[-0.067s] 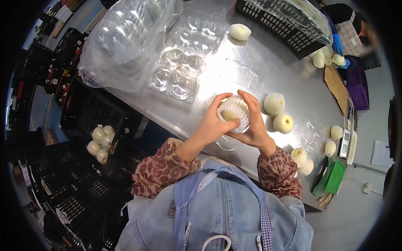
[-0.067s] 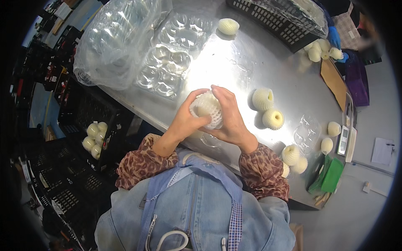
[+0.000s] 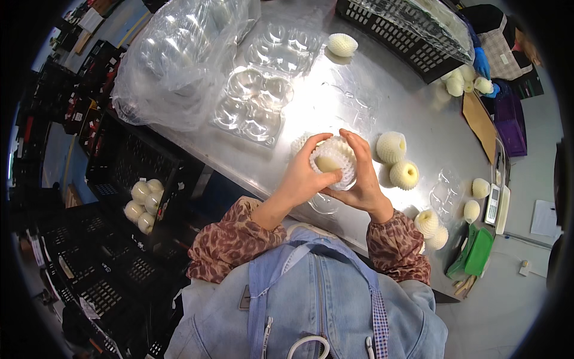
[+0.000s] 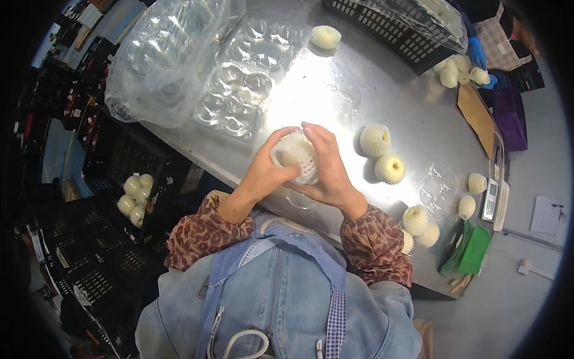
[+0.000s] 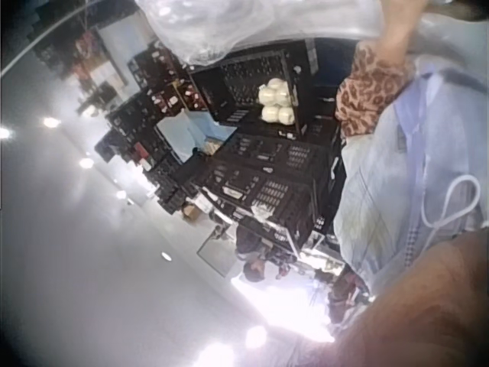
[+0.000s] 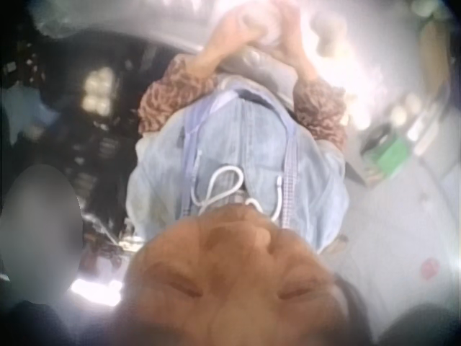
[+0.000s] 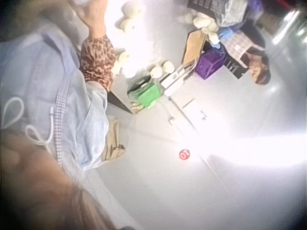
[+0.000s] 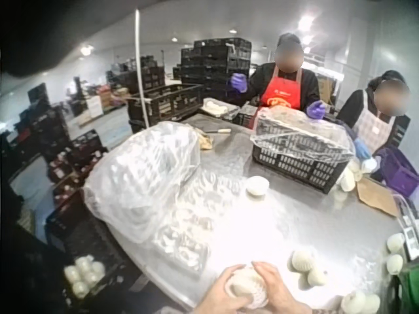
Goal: The person places white foam nets over round fruits on a stainless steel table, then arranges them into clear plastic trays and transfers the trays into black crates. The process is repeated with multiple fruits and trays.
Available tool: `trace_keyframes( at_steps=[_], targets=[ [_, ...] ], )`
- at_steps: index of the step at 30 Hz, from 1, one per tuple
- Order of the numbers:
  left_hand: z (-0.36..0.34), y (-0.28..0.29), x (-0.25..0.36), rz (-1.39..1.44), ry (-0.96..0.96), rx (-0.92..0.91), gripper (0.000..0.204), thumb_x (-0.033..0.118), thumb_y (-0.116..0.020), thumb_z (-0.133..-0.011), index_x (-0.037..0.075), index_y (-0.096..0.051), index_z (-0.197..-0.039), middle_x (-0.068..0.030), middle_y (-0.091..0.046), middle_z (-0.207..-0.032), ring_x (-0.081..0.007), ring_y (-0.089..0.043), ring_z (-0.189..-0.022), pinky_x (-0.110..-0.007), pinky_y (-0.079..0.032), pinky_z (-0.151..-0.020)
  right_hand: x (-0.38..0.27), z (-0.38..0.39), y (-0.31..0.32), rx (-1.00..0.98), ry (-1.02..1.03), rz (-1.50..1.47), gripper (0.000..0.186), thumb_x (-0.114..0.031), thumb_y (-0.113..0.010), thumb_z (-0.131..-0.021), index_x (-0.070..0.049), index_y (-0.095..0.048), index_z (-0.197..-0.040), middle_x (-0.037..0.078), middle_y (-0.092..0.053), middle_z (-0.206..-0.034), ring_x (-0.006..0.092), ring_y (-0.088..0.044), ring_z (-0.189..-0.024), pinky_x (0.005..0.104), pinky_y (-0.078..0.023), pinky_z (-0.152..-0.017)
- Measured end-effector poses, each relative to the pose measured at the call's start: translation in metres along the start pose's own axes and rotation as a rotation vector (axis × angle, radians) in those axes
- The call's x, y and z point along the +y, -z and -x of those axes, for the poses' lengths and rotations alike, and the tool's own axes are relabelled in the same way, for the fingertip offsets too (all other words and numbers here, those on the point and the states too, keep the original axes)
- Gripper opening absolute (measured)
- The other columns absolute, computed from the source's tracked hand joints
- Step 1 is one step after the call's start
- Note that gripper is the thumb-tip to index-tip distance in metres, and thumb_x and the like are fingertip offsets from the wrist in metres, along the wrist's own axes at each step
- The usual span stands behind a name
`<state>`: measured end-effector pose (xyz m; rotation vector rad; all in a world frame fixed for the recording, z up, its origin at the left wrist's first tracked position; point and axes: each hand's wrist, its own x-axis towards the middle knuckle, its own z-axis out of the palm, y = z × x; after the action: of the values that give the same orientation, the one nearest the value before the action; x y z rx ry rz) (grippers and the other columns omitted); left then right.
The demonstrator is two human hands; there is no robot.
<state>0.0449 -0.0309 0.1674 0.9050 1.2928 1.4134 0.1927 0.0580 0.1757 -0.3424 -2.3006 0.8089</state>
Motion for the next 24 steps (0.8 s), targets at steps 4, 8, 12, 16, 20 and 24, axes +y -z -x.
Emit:
trace_keyframes(
  at_steps=[4,8,12,16,20,24],
  targets=[
    [0.010,-0.002,0.003,-0.004,-0.010,0.000,0.060,0.022,-0.072,-0.083,0.000,-0.050,-0.133,-0.0173,-0.063,-0.114,-0.0217,-0.062,-0.106,-0.033,-0.048,-0.090,-0.005,0.014,-0.002,0.040,-0.036,0.007,0.110,-0.023,-0.093,-0.056,-0.002,-0.032,-0.144,0.021,-0.042,-0.140,0.0375,-0.042,-0.129,0.0459,-0.038,-0.106],
    [0.021,-0.003,0.007,-0.059,0.014,-0.019,0.056,0.027,-0.069,-0.088,-0.003,-0.051,-0.132,-0.0169,-0.064,-0.115,-0.0215,-0.061,-0.107,-0.033,-0.048,-0.090,-0.008,0.027,-0.004,0.085,-0.078,-0.010,0.113,-0.025,-0.095,-0.053,-0.002,-0.032,-0.144,0.019,-0.042,-0.141,0.0350,-0.043,-0.130,0.0459,-0.037,-0.107],
    [0.023,-0.005,0.011,0.036,0.021,-0.077,0.054,0.026,-0.066,-0.091,-0.003,-0.050,-0.133,-0.0153,-0.062,-0.117,-0.0202,-0.059,-0.109,-0.032,-0.046,-0.094,-0.007,0.033,-0.010,0.154,-0.091,-0.163,0.112,-0.025,-0.096,-0.053,-0.002,-0.032,-0.143,0.018,-0.040,-0.141,0.0336,-0.043,-0.129,0.0452,-0.037,-0.108],
    [0.024,-0.008,0.013,0.083,0.002,-0.125,0.056,0.023,-0.064,-0.094,-0.001,-0.043,-0.139,-0.0166,-0.056,-0.126,-0.0196,-0.053,-0.117,-0.031,-0.042,-0.100,-0.012,0.036,-0.008,0.189,-0.144,-0.229,0.109,-0.026,-0.095,-0.054,-0.001,-0.034,-0.141,0.019,-0.041,-0.139,0.0351,-0.042,-0.129,0.0444,-0.037,-0.107],
    [0.026,-0.008,0.015,0.032,-0.074,-0.203,0.060,0.022,-0.064,-0.094,-0.001,-0.039,-0.143,-0.0171,-0.053,-0.131,-0.0204,-0.050,-0.122,-0.031,-0.039,-0.103,-0.020,0.041,-0.004,0.165,-0.079,-0.045,0.110,-0.025,-0.095,-0.055,-0.002,-0.033,-0.142,0.019,-0.040,-0.139,0.0356,-0.042,-0.130,0.0443,-0.037,-0.108],
    [0.026,-0.010,0.017,-0.018,-0.049,-0.198,0.058,0.019,-0.064,-0.093,-0.001,-0.040,-0.142,-0.0153,-0.054,-0.130,-0.0204,-0.051,-0.120,-0.032,-0.041,-0.101,-0.013,0.044,-0.008,0.208,-0.065,-0.137,0.109,-0.025,-0.096,-0.054,-0.004,-0.033,-0.141,0.020,-0.041,-0.138,0.0363,-0.041,-0.130,0.0445,-0.039,-0.107]
  ],
)
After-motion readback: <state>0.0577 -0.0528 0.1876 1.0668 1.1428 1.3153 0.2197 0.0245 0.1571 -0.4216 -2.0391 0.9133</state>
